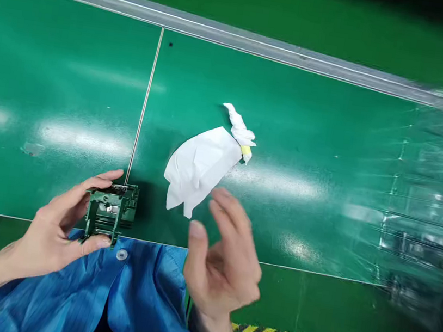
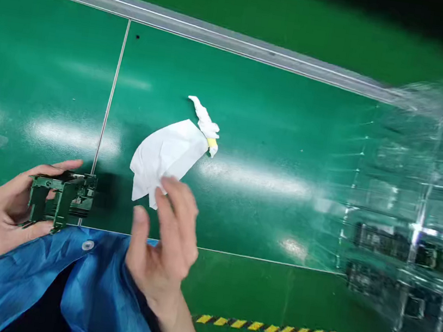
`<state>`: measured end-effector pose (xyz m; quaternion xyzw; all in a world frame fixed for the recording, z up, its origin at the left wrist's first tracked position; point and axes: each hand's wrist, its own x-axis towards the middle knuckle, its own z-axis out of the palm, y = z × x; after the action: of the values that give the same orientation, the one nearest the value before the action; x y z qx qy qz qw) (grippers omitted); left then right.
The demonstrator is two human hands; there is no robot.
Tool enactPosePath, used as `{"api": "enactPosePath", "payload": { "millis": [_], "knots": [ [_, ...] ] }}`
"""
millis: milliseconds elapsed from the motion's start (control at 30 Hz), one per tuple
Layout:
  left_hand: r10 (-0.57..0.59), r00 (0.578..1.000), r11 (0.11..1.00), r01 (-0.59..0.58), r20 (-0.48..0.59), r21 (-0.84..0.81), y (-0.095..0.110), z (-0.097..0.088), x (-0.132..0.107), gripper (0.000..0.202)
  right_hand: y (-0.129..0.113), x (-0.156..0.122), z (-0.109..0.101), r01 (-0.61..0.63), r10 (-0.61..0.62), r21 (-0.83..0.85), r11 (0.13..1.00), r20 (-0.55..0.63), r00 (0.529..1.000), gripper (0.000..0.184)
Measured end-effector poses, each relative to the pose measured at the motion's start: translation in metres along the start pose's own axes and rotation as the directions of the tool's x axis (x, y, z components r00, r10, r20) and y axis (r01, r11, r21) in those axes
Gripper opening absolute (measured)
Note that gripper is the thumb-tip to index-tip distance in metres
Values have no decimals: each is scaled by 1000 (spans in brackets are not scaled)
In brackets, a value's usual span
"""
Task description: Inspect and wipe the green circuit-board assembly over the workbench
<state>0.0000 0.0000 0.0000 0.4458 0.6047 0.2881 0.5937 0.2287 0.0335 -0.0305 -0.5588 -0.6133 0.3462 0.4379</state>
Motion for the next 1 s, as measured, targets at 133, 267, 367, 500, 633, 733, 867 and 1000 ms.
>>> {"api": "enactPosePath", "payload": {
  "millis": [133,267,367,500,633,733,867,1000],
  "knots": [
    [59,998,997,-59,6,55,1,2,2,56,-7,-7,8,-169,102,204,964,302,948,45],
    [87,996,994,-87,12,70,2,3,2,55,-6,-7,10,-177,92,206,962,365,927,44],
    [105,994,993,-105,13,48,2,2,1,56,-3,-6,8,-198,132,164,966,344,930,41],
    [104,995,994,-104,15,41,-1,3,2,56,-3,-9,9,-278,179,212,937,394,902,37],
    [114,992,989,-118,46,93,-7,3,1,57,-9,-14,20,-422,220,280,862,544,810,68],
    [109,992,983,-117,62,141,-9,0,0,59,-14,-14,30,-497,238,327,804,589,772,72],
    [9,995,978,-30,103,208,-4,-7,1,70,-16,-12,35,-531,260,348,773,589,765,70],
    [-24,980,998,13,197,54,2,-10,4,74,-15,-15,33,-508,304,245,826,566,767,76]
  ]
}}
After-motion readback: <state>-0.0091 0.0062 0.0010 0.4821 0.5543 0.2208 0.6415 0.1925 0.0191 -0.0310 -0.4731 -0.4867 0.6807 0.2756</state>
